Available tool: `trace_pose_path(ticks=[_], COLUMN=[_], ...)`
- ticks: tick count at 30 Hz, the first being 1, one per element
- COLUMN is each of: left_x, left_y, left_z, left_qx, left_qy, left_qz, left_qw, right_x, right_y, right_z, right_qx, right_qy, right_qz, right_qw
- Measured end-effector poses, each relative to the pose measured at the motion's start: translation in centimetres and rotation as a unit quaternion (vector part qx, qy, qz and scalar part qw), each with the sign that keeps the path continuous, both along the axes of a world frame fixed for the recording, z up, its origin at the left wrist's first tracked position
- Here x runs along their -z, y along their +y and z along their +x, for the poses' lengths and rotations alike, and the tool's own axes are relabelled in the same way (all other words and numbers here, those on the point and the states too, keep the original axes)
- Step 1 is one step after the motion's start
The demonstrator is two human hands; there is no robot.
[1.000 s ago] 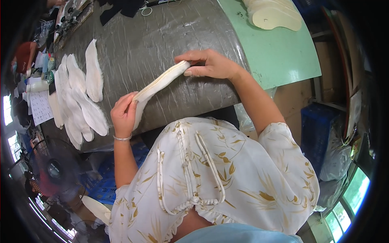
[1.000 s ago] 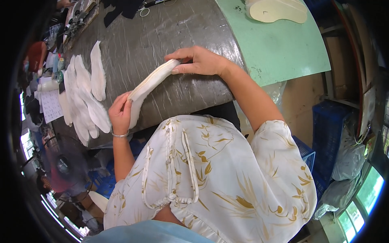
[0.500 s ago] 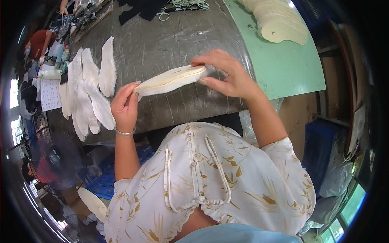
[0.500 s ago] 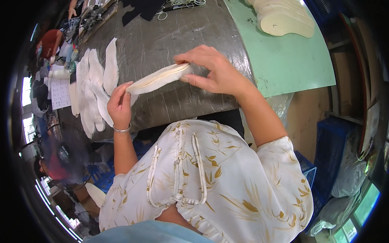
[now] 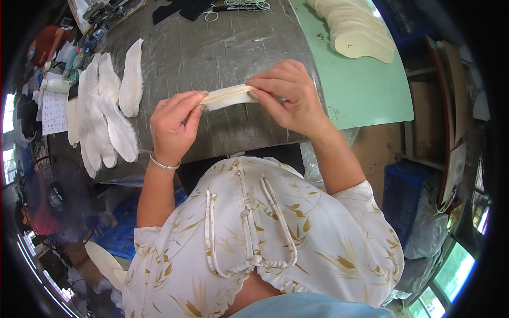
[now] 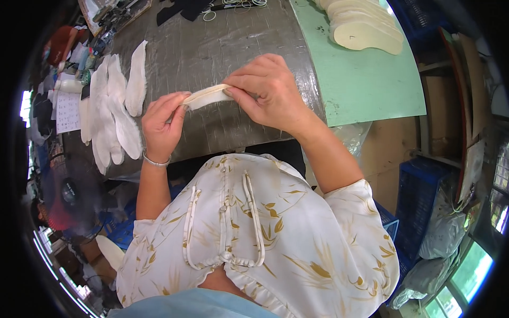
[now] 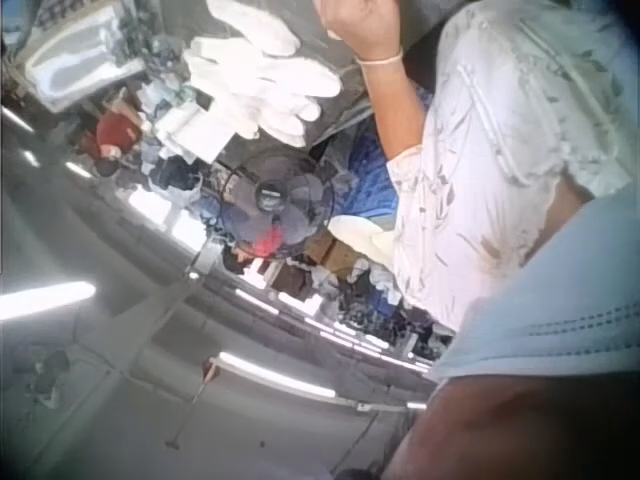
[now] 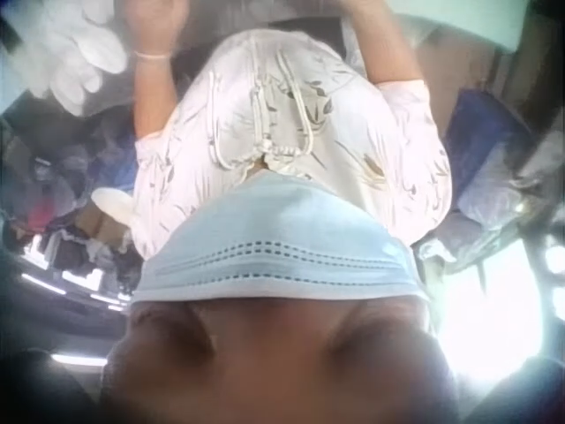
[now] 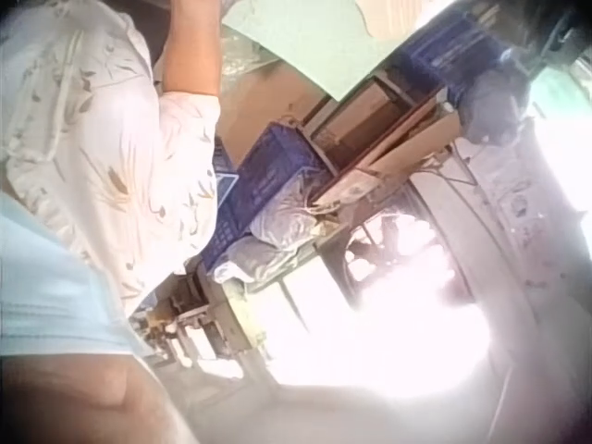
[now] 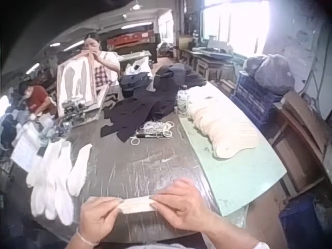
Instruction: Layering, aligning, and stacking shoe insoles at a factory workstation.
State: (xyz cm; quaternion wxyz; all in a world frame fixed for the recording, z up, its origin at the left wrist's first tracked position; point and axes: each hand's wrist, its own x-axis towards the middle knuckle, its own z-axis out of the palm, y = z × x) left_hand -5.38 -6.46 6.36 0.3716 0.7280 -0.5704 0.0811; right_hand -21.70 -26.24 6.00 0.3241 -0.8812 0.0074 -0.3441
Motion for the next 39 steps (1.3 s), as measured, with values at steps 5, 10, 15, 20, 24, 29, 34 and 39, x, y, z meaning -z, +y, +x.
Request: trace_pose_path(ticks=[5,10,15,20,24,29,34,39], left_x=[1.4,1.0,2.4,3.4,5.9,8.2,9.6,9.9], left_y=[-1.9,-5.8,-8.7,-7.7,-4.7,-1.6,2.3,3.7], left_z=[-0.4,-2.6,-6.0,-6.5,-4.5,-3.1,-2.6,-0.4], left_qx=[-0.062,-0.098,0.009,0.134,0.071,-0.017,-0.103,-0.147], left_qy=[0.115,0.124,-0.042,0.045,0.125,0.216,0.23,0.181], left_qz=[-0.044,-0.082,-0.04,-0.01,0.039,0.08,0.081,0.046], left_qw=[0.99,0.984,0.998,0.99,0.989,0.973,0.964,0.971], right_x=[1.5,3.6,3.7,1.5,-0.5,3.2,7.5,11.6], right_y=[-0.3,1.3,2.6,-6.9,-16.6,-25.7,-31.4,-34.1], right_z=[-0.1,-1.3,0.2,-4.8,-11.9,-15.2,-12.1,-14.6], right_qx=[0.172,0.067,0.028,0.193,0.285,0.299,0.339,0.384], right_qy=[-0.062,-0.001,-0.078,0.026,0.141,0.415,0.278,0.281], right_qz=[0.076,0.456,0.551,0.394,0.09,-0.028,-0.105,-0.136], right_qw=[0.98,0.888,0.831,0.898,0.944,0.859,0.893,0.869])
